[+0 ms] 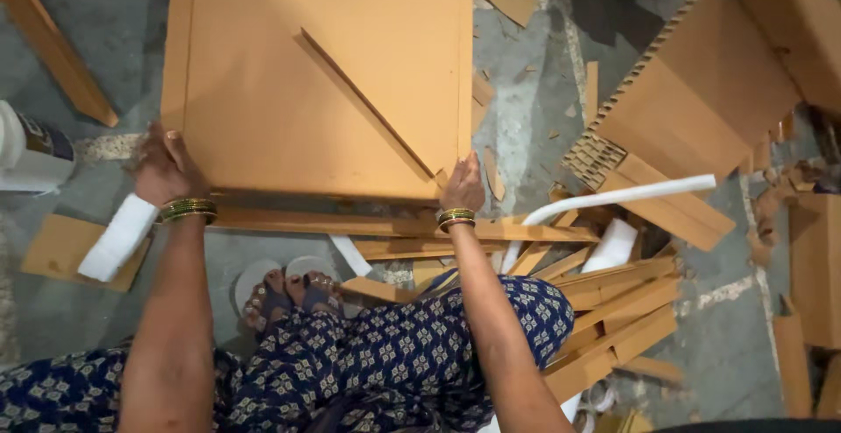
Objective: The person sits on the floor and assembles a cardboard box by applying a wet cloth to the edges of cardboard strips and attaching them to the box flaps. The person repeatedly wets the cloth and presses the strips into place to secure the box structure.
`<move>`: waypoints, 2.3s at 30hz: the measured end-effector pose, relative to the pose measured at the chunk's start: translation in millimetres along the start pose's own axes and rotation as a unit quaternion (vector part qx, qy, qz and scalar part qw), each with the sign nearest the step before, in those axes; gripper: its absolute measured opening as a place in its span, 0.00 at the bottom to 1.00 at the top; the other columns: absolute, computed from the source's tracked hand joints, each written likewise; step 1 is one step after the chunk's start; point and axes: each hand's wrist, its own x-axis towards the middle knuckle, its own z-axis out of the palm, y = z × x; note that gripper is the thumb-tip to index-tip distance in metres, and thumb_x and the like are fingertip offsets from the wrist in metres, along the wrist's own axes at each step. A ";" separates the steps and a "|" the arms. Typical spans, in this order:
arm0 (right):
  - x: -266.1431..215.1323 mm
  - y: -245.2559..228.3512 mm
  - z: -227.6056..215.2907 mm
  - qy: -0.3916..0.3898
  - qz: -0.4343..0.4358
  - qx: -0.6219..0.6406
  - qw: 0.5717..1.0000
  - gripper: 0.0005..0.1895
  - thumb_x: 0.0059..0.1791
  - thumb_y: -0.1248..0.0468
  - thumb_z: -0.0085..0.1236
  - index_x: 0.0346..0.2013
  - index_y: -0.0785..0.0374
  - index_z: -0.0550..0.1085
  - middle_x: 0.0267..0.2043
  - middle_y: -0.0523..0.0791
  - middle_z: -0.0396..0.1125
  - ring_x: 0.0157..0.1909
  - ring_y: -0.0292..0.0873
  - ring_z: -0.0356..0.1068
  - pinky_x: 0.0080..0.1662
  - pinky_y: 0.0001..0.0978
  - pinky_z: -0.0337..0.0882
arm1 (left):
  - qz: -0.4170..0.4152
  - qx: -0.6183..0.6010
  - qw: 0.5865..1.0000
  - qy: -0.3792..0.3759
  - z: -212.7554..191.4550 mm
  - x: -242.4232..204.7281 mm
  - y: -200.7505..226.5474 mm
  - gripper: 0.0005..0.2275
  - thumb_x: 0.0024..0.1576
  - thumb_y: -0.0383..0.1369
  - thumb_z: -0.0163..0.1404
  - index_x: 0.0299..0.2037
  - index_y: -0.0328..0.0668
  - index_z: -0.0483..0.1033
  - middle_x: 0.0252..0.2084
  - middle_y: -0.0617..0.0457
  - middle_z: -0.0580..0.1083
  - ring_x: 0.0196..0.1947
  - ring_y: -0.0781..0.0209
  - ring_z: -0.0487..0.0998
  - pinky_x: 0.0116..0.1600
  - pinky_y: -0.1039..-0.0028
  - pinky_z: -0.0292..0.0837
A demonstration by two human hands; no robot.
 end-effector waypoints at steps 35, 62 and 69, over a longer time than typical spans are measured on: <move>23.2 48.9 29.1 -0.048 0.006 -0.092 0.995 0.29 0.57 0.44 0.36 0.54 0.64 0.71 0.56 0.60 0.68 0.57 0.66 0.66 0.56 0.59 0.65 | -0.016 0.122 0.973 -0.197 7.1 19.2 -29.1 0.20 0.62 0.35 0.48 0.63 0.37 0.68 0.52 0.35 0.75 0.46 0.32 0.77 0.47 0.46 0.73; -20.1 -10.8 8.5 0.042 -0.235 0.018 0.971 0.38 0.56 0.45 0.47 0.72 0.70 0.58 0.73 0.59 0.56 0.75 0.62 0.53 0.73 0.56 0.53 | 0.203 0.175 0.958 -0.100 -18.0 -33.2 75.1 0.43 0.56 0.54 0.52 0.74 0.27 0.56 0.75 0.35 0.56 0.75 0.38 0.54 0.75 0.49 0.48; -87.8 -82.6 -0.9 -0.161 -0.488 0.067 0.855 0.32 0.52 0.58 0.58 0.67 0.68 0.62 0.67 0.57 0.60 0.71 0.59 0.58 0.70 0.52 0.58 | 0.423 0.059 0.887 -0.175 -19.3 -73.7 140.6 0.36 0.52 0.50 0.57 0.67 0.37 0.63 0.72 0.40 0.60 0.73 0.45 0.59 0.73 0.57 0.52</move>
